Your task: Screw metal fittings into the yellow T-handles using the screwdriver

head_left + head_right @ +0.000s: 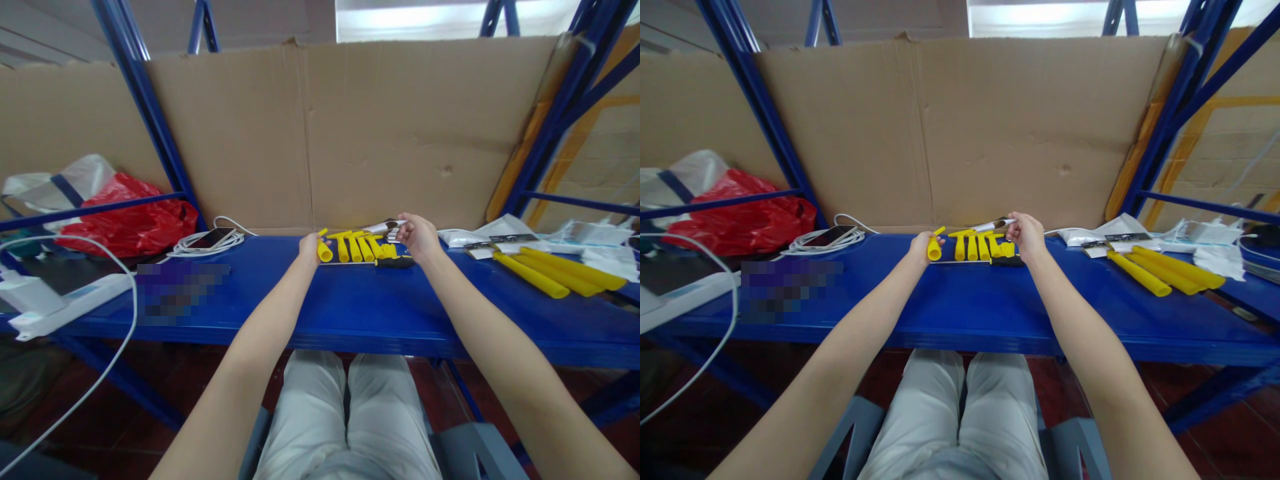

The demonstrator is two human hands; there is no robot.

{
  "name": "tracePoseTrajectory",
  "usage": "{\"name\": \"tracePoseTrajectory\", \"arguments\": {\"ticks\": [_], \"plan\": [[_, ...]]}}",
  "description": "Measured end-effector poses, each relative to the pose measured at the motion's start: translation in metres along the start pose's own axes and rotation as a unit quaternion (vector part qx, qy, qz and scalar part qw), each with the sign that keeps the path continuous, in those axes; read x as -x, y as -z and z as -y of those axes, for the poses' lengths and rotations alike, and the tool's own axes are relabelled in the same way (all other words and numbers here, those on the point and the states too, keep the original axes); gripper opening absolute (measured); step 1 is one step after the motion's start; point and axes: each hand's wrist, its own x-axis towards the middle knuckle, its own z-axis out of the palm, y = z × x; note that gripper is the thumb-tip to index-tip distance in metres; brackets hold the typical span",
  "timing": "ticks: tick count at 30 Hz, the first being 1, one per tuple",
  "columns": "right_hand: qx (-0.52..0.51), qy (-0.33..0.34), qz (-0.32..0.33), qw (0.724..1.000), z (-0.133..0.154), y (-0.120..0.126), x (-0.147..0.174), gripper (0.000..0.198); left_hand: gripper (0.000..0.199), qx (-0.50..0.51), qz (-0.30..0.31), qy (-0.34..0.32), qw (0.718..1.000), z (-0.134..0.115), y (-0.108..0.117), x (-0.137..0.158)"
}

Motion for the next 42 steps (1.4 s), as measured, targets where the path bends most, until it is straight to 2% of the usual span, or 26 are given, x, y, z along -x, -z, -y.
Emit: {"name": "tracePoseTrajectory", "arguments": {"ticks": [4,8,17,21,25,30,38,42], "plan": [[0.011,-0.012,-0.055,0.998,0.003,0.014,-0.015,0.028,0.031,0.003,0.004,0.0,1.0,0.0,-0.001,-0.001],[0.021,-0.014,-0.113,0.993,0.002,0.032,-0.038,0.027,0.027,0.001,0.017,0.0,1.0,0.0,0.0,0.003],[0.032,-0.014,-0.171,0.985,-0.004,0.059,-0.093,0.022,0.025,0.003,0.017,0.007,1.0,-0.002,-0.001,0.013],[0.056,-0.018,-0.161,0.985,-0.014,0.072,-0.109,0.023,0.027,0.0,0.023,0.009,1.0,0.0,-0.001,0.01],[0.095,-0.028,-0.163,0.982,-0.022,0.078,-0.117,0.026,0.026,0.001,0.026,0.013,1.0,0.001,-0.001,0.009],[0.125,-0.052,-0.154,0.979,-0.029,0.074,-0.119,0.027,0.028,0.007,0.024,0.021,0.999,0.0,-0.001,0.012],[0.145,-0.063,-0.173,0.972,-0.034,0.077,-0.117,0.011,0.026,-0.007,0.036,0.021,0.999,0.001,-0.002,0.013],[0.138,-0.072,-0.171,0.973,-0.034,0.081,-0.114,0.019,0.026,-0.005,0.04,0.022,0.999,0.0,-0.002,0.014]]}}
